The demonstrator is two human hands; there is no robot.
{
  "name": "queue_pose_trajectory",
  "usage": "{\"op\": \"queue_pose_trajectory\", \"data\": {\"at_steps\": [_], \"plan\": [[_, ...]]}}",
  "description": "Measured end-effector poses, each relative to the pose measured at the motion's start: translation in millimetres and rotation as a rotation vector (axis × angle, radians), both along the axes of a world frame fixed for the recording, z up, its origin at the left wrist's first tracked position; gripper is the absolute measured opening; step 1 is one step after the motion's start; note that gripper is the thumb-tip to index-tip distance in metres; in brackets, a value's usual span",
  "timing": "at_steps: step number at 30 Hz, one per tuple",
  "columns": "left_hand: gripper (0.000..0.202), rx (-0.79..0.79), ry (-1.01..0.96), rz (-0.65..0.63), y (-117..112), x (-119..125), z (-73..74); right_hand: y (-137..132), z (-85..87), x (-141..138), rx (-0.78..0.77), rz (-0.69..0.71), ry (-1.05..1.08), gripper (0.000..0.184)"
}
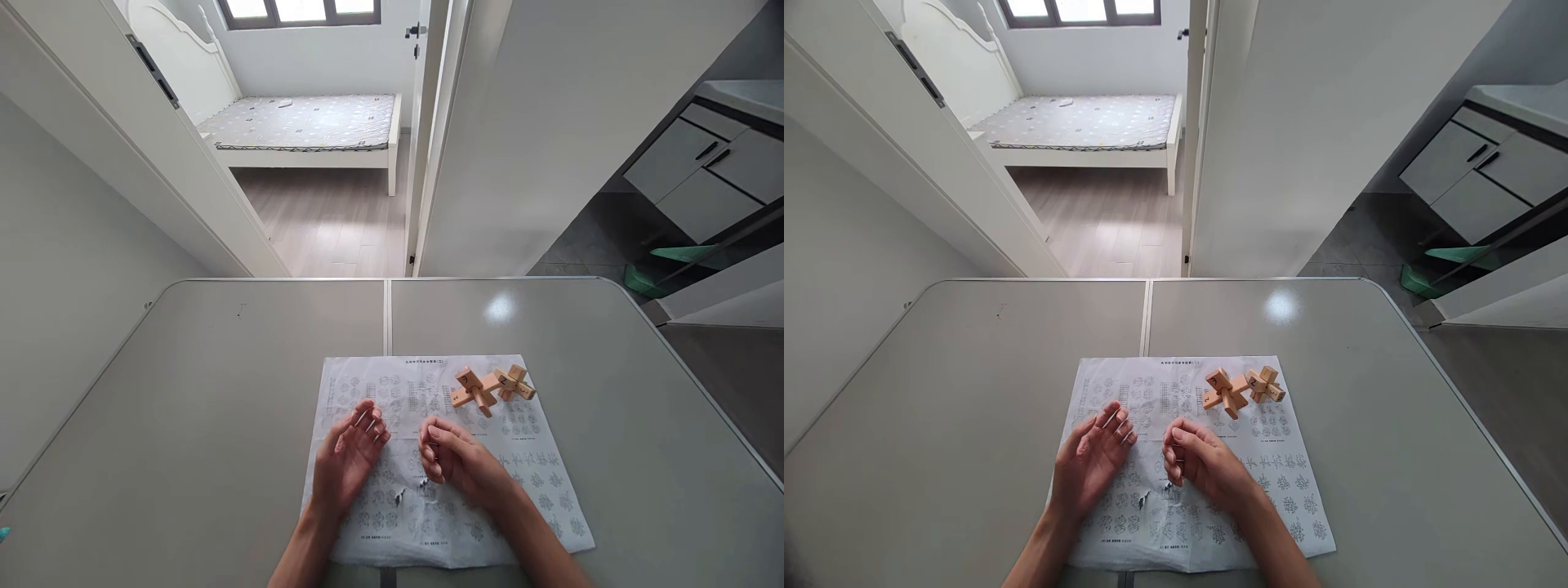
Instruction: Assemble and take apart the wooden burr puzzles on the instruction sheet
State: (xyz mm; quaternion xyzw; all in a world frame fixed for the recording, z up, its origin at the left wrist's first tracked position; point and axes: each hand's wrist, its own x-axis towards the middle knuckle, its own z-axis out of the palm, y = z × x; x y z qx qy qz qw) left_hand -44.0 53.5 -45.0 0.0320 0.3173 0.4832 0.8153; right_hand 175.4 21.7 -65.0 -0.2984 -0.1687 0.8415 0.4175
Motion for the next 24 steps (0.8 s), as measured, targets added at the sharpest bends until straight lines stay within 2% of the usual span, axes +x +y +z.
{"op": "queue_pose_trajectory", "data": {"at_steps": [24], "plan": [[0.030, -0.010, 0.010, 0.005, 0.3, -0.5, -0.4, -1.2, -2.0, -0.1, 0.000, 0.006, -0.019, 0.030]]}}
